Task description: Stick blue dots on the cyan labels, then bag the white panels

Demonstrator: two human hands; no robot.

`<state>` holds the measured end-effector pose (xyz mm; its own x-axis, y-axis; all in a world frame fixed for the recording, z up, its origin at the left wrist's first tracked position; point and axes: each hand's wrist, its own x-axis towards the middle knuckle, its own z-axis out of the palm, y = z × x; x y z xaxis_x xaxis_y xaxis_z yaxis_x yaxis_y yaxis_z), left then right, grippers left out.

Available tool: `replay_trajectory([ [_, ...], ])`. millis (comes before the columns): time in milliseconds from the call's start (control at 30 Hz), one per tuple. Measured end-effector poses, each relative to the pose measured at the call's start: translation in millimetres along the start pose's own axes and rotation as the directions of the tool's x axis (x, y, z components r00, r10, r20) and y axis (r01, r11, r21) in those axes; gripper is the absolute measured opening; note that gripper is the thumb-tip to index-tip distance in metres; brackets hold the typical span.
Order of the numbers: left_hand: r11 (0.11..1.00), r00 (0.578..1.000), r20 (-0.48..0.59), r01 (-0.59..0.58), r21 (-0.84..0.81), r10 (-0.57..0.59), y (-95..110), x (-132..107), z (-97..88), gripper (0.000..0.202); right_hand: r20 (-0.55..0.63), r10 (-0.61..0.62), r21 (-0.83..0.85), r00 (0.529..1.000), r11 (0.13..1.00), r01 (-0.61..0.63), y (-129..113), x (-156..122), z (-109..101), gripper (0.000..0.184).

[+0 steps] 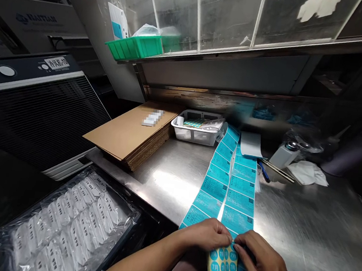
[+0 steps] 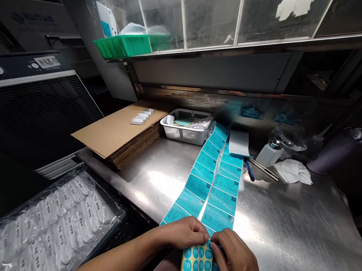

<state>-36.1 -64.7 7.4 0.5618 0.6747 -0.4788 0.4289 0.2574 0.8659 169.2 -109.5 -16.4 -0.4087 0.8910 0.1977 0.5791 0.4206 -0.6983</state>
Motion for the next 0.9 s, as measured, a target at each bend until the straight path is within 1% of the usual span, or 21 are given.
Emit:
replay_trajectory([
  [67, 1.0, 1.0, -0.002, -0.002, 0.001, 0.002, -0.2, 0.0, 0.2, 0.022, -0.025, -0.01, -0.01, 1.0, 1.0, 0.01, 0.8, -0.3, 0.1, 0.006],
  [133, 1.0, 1.0, 0.0, -0.006, 0.004, 0.006, -0.5, 0.2, 0.3, 0.022, -0.026, 0.003, -0.004, 1.0, 1.0, -0.003, 0.7, -0.7, 0.3, 0.007],
  [333, 1.0, 1.0, 0.006, -0.012, 0.008, 0.012, -2.9, 1.9, 0.4, 0.02, 0.101, 0.092, 0.078, 0.991, 0.992, -0.1, -0.8, 1.5, 0.0, 0.015],
  [433, 1.0, 1.0, 0.01, -0.008, 0.002, 0.008, -4.4, 2.7, 0.8, 0.017, 0.144, 0.107, 0.08, 0.984, 0.99, -0.12, -1.6, 3.2, -2.4, 0.017],
  [567, 1.0, 1.0, 0.008, 0.009, -0.014, -0.009, -4.5, 3.6, 1.1, 0.015, 0.157, 0.069, 0.049, 0.985, 0.996, -0.078, -4.9, 4.5, -5.1, 0.017],
  [700, 0.999, 1.0, -0.008, 0.026, -0.039, -0.026, -2.8, 3.5, 0.7, 0.014, 0.091, 0.006, 0.049, 0.996, 0.999, -0.011, -6.4, 3.8, -1.4, 0.018],
  [800, 0.997, 0.999, -0.017, 0.036, -0.066, -0.038, -3.7, 3.7, -0.4, 0.016, 0.047, 0.016, 0.155, 0.999, 0.988, -0.023, -3.3, 2.0, 1.5, 0.016],
  [867, 0.994, 0.998, -0.03, 0.046, -0.098, -0.049, -5.9, 5.6, -1.9, 0.018, 0.024, 0.09, 0.307, 0.996, 0.947, -0.093, -0.5, 0.2, -0.5, 0.015],
  [900, 0.991, 0.997, -0.044, 0.049, -0.121, -0.055, -7.2, 7.6, -2.8, 0.019, 0.027, 0.141, 0.4, 0.99, 0.906, -0.14, 0.4, -1.1, -3.2, 0.016],
])
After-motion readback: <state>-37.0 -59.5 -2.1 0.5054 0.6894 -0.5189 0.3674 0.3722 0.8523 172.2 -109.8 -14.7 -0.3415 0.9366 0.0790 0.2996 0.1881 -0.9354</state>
